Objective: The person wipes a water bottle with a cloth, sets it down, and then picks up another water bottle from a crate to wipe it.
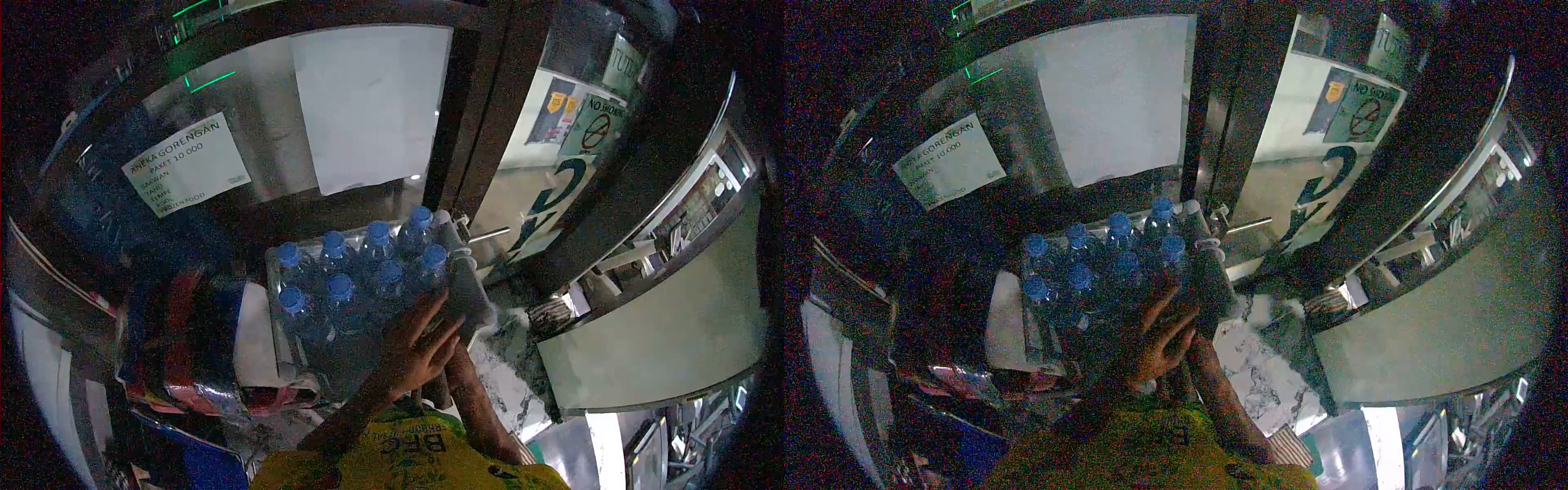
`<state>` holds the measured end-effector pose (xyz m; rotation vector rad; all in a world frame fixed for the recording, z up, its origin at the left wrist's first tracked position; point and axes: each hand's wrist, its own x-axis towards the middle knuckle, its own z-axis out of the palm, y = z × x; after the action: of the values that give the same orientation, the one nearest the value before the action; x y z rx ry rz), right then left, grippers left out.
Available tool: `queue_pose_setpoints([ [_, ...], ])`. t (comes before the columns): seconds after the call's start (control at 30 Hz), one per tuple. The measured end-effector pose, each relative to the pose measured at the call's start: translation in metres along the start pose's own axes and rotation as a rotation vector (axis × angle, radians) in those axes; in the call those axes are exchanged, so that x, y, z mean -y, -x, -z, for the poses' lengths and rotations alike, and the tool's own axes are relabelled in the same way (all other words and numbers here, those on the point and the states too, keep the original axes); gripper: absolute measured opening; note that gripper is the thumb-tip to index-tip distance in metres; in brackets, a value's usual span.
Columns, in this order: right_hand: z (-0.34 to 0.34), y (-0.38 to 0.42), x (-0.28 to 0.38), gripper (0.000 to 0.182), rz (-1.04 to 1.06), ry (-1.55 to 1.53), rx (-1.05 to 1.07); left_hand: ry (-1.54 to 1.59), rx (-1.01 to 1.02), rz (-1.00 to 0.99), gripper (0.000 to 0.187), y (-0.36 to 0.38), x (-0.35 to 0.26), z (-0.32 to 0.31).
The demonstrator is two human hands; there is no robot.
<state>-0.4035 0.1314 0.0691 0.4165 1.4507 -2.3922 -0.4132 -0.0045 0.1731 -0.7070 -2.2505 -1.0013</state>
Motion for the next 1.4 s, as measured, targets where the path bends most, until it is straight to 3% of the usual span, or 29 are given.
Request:
queue_pose_setpoints([
  [0.17, 0.013, -0.003, -0.010, 0.050, 0.013, -0.068, 0.098, 0.202, 0.044, 0.014, 0.029, 0.029, 0.006, 0.006],
  [0.23, -0.001, 0.011, 0.007, 0.049, -0.072, -0.012, 0.009, 0.451, -0.113, 0.198, 0.025, 0.039, 0.002, 0.009],
  [0.37, 0.005, 0.017, 0.002, 0.047, -0.034, 0.092, 0.114, 0.566, -0.054, 0.185, 0.022, 0.079, 0.034, -0.006],
  [0.47, -0.019, 0.044, 0.023, 0.044, -0.064, -0.040, 0.062, 0.644, -0.158, 0.235, 0.020, 0.095, 0.025, -0.001],
  [0.53, -0.028, 0.057, 0.029, 0.045, 0.026, -0.023, -0.026, 0.772, -0.050, 0.547, 0.019, 0.131, 0.031, -0.005],
  [0.67, -0.050, 0.097, 0.039, 0.056, 0.185, -0.058, -0.006, 0.626, -0.022, 0.481, 0.018, 0.117, 0.009, 0.030],
  [0.73, -0.047, 0.114, 0.029, 0.067, 0.337, -0.152, 0.103, 0.638, 0.276, 0.660, 0.019, 0.132, 0.013, 0.039],
  [0.77, -0.044, 0.122, 0.022, 0.067, 0.346, -0.160, 0.079, 0.647, 0.300, 0.653, 0.019, 0.129, 0.011, 0.045],
  [0.83, -0.035, 0.134, 0.005, 0.073, 0.395, -0.166, 0.030, 0.617, 0.269, 0.282, 0.020, 0.112, 0.005, 0.057],
  [0.9, -0.028, 0.147, -0.015, 0.076, 0.431, -0.177, -0.025, 0.667, 0.349, 0.232, 0.022, 0.114, 0.006, 0.060],
  [0.97, -0.024, 0.163, -0.036, 0.081, 0.322, -0.174, -0.112, 0.719, 0.435, 0.180, 0.025, 0.126, 0.009, 0.060],
  [1.03, -0.038, 0.180, -0.044, 0.076, 0.396, -0.165, -0.140, 0.795, 0.733, 0.270, 0.035, 0.147, 0.022, 0.056],
  [1.13, -0.049, 0.205, -0.064, 0.077, 0.425, -0.099, -0.249, 0.966, 0.928, 0.311, 0.044, 0.227, 0.071, 0.024],
  [1.17, -0.051, 0.216, -0.075, 0.077, 0.448, -0.096, -0.275, 0.925, 0.761, 0.061, 0.050, 0.242, 0.077, 0.016],
  [1.2, -0.052, 0.226, -0.088, 0.078, 0.469, -0.093, -0.303, 0.947, 0.803, 0.052, 0.050, 0.260, 0.082, 0.016],
  [1.27, -0.047, 0.243, -0.120, 0.072, 0.493, -0.102, -0.405, 0.835, 1.200, 0.452, 0.049, 0.211, 0.042, 0.049],
  [1.33, -0.048, 0.261, -0.148, 0.066, 0.442, -0.075, -0.590, 0.888, 1.207, 0.484, 0.046, 0.226, 0.040, 0.048],
  [1.4, -0.056, 0.278, -0.168, 0.064, 0.469, -0.178, -0.683, 0.853, 1.263, 0.374, 0.038, 0.209, 0.023, 0.054],
])
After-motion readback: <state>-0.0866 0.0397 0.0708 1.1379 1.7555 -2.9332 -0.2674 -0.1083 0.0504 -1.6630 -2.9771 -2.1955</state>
